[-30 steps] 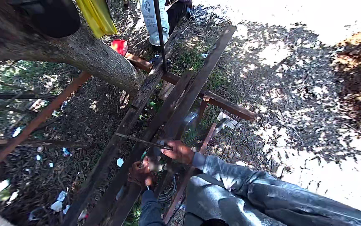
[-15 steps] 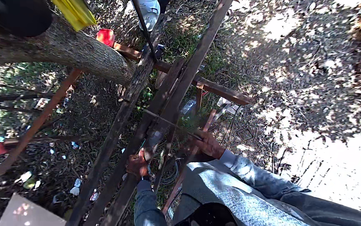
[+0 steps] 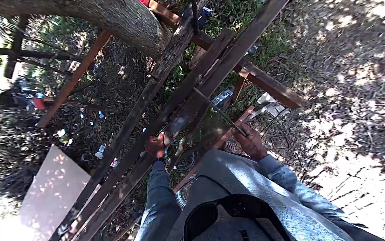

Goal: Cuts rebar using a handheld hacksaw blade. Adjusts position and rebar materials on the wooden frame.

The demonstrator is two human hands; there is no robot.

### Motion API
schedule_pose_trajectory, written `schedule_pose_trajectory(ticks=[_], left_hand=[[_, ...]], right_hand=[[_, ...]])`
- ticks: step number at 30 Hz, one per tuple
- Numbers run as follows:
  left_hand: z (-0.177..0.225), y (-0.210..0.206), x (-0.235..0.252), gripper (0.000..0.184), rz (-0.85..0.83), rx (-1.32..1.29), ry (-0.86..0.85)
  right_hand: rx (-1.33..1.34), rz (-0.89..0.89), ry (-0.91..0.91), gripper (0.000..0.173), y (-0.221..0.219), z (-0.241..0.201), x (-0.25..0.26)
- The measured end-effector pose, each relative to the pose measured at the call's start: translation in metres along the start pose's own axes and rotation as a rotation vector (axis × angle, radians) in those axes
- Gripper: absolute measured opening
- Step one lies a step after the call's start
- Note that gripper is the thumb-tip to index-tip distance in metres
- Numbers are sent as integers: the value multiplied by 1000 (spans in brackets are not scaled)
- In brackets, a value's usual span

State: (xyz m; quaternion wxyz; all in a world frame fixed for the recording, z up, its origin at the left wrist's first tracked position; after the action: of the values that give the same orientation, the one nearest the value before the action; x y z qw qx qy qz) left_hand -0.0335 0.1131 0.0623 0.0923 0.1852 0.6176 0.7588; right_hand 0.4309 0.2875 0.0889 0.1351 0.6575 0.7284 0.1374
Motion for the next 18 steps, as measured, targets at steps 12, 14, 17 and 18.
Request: schedule_pose_trajectory(ticks=[12, 14, 17, 18], left_hand=[[5, 1, -2, 75, 77, -75, -29], [5, 1, 0, 76, 66, -79, -29], [5, 1, 2, 76, 26, -71, -25], [4, 1, 2, 76, 12, -71, -24]], right_hand=[[-108, -150, -59, 45, 0, 12, 14], [-96, -153, -74, 47, 0, 13, 17], [-111, -187, -95, 49, -1, 15, 17], [-111, -194, -95, 49, -2, 17, 15]])
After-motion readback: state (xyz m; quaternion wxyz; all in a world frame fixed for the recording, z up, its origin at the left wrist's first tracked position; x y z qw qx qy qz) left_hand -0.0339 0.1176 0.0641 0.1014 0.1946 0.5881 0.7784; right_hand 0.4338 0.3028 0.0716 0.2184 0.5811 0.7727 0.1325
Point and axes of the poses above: each hand's wrist, its own x-axis towards the middle knuckle, its own y-axis out of the back of the hand, z = x × y, the point moved 7 cm from there along x, towards the middle knuckle, and after that the axes turned 15 degrees about z, right-handed, at the moved point
